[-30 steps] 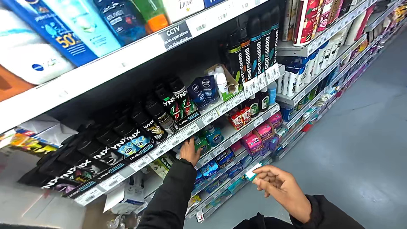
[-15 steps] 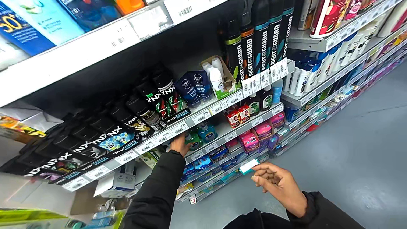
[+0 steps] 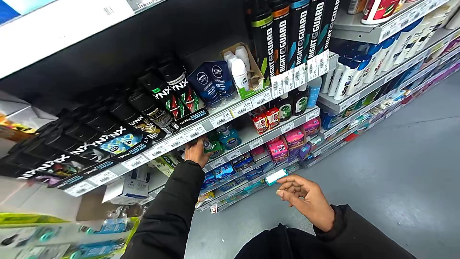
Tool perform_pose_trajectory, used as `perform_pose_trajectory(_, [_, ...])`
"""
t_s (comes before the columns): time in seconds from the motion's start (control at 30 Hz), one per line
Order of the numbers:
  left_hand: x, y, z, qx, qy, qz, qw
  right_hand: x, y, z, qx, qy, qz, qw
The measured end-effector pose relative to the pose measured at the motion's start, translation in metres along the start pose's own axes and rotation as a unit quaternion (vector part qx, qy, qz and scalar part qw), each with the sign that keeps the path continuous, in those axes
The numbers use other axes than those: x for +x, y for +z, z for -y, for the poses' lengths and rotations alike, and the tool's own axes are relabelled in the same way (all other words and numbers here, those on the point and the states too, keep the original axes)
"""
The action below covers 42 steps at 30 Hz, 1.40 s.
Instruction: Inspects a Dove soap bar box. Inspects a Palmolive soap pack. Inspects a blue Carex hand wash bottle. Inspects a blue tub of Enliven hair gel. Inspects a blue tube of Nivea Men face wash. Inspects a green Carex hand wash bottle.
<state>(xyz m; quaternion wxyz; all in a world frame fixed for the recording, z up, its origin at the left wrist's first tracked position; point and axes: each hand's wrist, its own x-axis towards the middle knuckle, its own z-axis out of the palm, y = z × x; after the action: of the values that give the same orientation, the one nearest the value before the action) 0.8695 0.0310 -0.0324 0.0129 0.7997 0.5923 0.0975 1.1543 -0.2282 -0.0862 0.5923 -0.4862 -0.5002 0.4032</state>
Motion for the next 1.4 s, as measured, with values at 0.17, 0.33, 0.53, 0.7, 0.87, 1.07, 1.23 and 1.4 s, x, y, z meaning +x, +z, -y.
perform_pose_trajectory(0.17, [-0.03,0.001,0.001,-0.013,0.071,-0.055,0.996,-0.002,0.006,0.001,-0.026,-0.001,0.006,1.0])
perform_pose_trajectory(0.33, [-0.074,-0.016,0.001,-0.144,0.107,-0.085,0.98,-0.005,0.024,0.002,-0.027,0.002,0.032,0.999])
perform_pose_trajectory(0.53, [-0.148,-0.067,0.002,-0.427,0.092,-0.027,0.899,-0.007,0.06,0.011,-0.045,-0.044,0.073,0.995])
perform_pose_trajectory(0.7, [-0.199,-0.113,0.01,-0.557,0.147,-0.037,0.816,-0.014,0.109,0.043,0.022,-0.104,0.182,0.977])
perform_pose_trajectory(0.87, [-0.232,-0.146,0.032,-0.611,0.146,-0.089,0.773,-0.035,0.167,0.071,0.092,-0.154,0.189,0.966])
perform_pose_trajectory(1.07, [-0.266,-0.148,0.071,-0.653,0.1,-0.171,0.731,-0.058,0.222,0.088,0.107,-0.155,0.181,0.965])
perform_pose_trajectory(1.23, [-0.29,-0.141,0.11,-0.682,0.128,-0.143,0.706,-0.09,0.257,0.091,0.107,-0.144,0.155,0.972])
perform_pose_trajectory(1.4, [-0.305,-0.129,0.135,-0.697,0.147,-0.107,0.694,-0.123,0.282,0.086,0.103,-0.134,0.111,0.979])
